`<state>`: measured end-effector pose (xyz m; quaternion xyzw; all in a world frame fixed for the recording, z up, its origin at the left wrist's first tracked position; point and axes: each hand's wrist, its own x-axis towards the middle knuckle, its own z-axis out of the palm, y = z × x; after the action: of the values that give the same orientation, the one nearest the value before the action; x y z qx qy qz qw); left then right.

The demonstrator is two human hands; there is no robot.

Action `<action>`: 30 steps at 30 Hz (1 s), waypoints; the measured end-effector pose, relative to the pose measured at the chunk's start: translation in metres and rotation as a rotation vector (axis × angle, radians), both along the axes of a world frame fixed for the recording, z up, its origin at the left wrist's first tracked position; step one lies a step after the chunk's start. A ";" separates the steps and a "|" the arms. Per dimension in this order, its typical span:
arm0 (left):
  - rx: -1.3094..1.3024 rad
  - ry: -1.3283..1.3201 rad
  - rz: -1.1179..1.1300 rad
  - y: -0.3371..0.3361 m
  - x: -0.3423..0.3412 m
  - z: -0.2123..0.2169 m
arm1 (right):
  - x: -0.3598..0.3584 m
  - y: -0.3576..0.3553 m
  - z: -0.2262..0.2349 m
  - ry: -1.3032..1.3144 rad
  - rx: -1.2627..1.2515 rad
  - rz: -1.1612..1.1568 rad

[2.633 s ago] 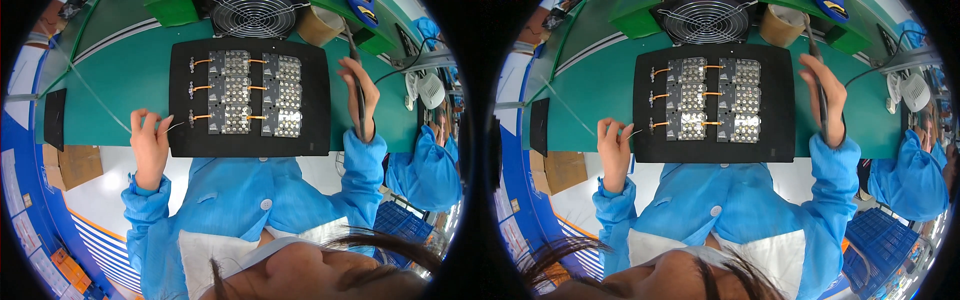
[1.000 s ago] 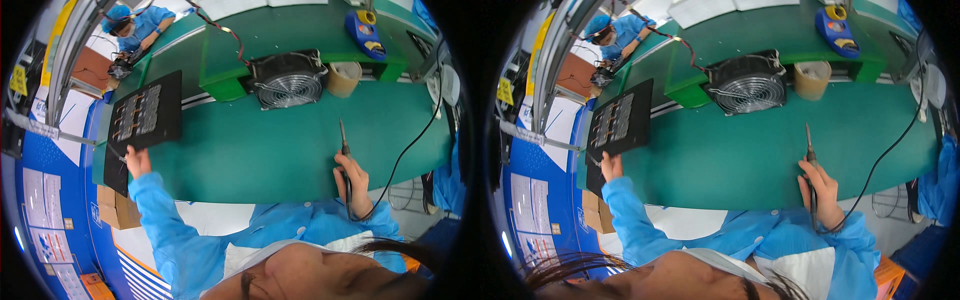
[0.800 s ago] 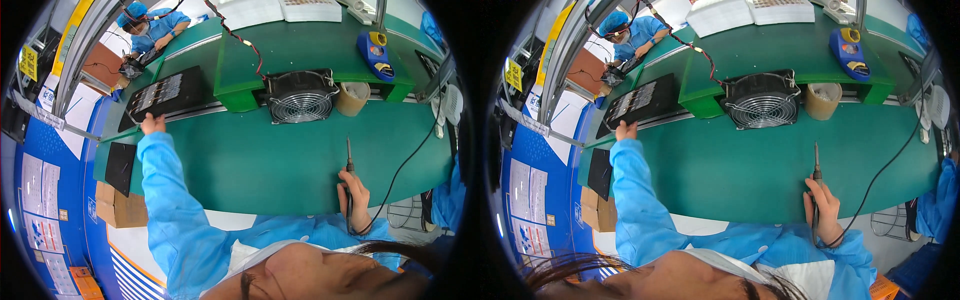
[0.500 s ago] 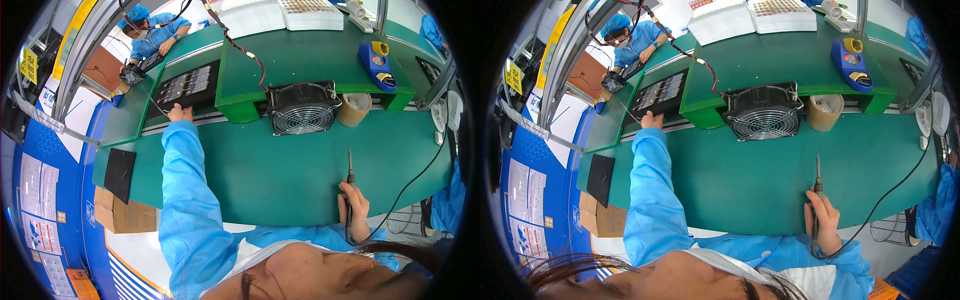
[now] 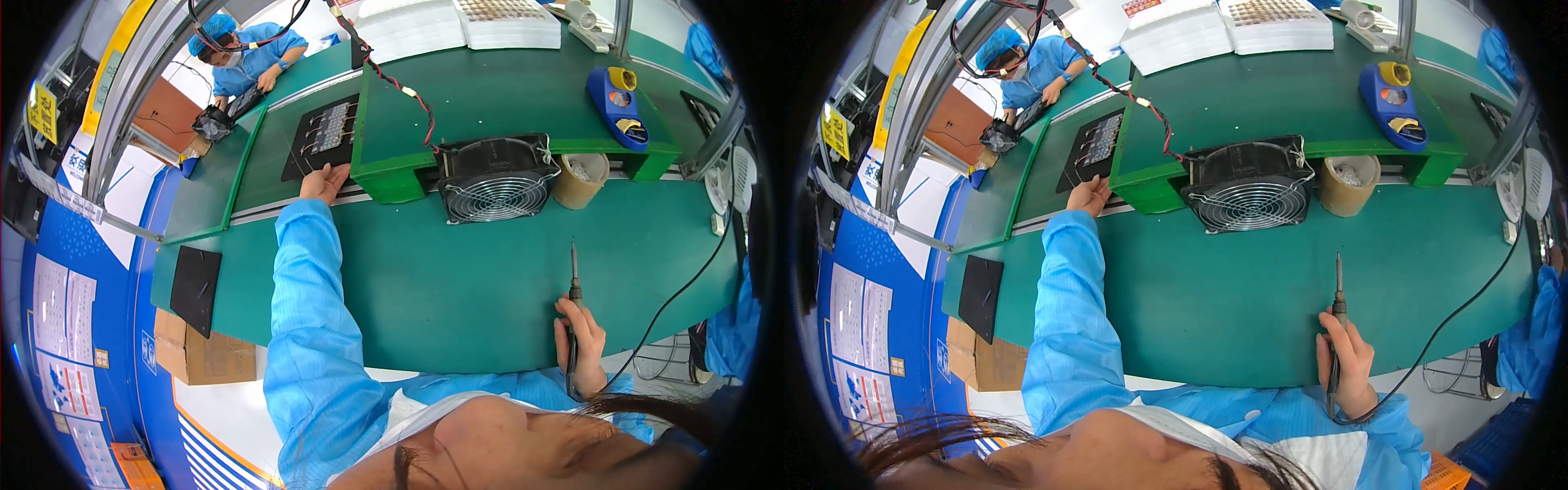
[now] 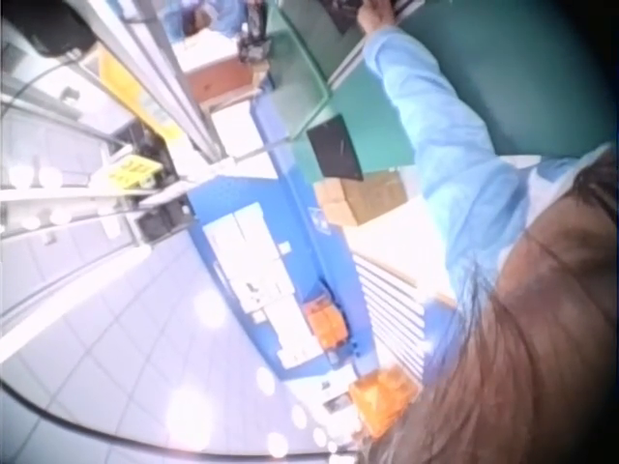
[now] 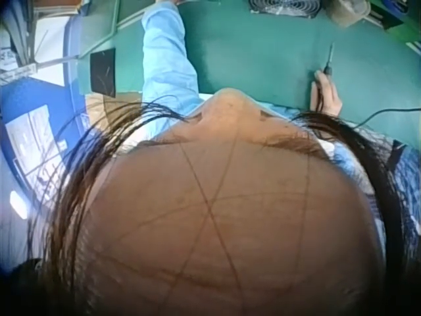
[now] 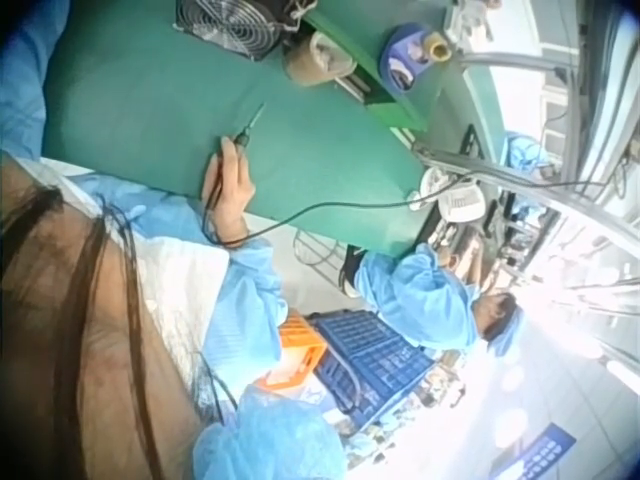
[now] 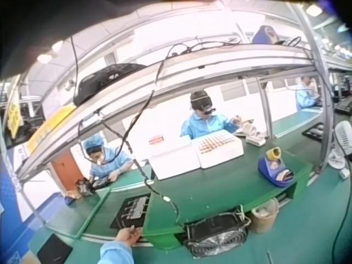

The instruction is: The person solders wires onto a circuit board with a soldering iron and solder wire.

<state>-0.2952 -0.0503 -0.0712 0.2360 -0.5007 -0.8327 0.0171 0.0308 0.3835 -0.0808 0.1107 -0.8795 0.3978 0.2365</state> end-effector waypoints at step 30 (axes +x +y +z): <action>-0.287 0.411 -0.058 0.037 0.118 -0.003 | 0.001 0.006 0.000 0.061 -0.134 0.015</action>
<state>-0.1775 -0.0137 -0.0741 0.0422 -0.6063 -0.7838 0.1279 0.0316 0.3892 -0.0812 0.1132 -0.8425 0.4538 0.2673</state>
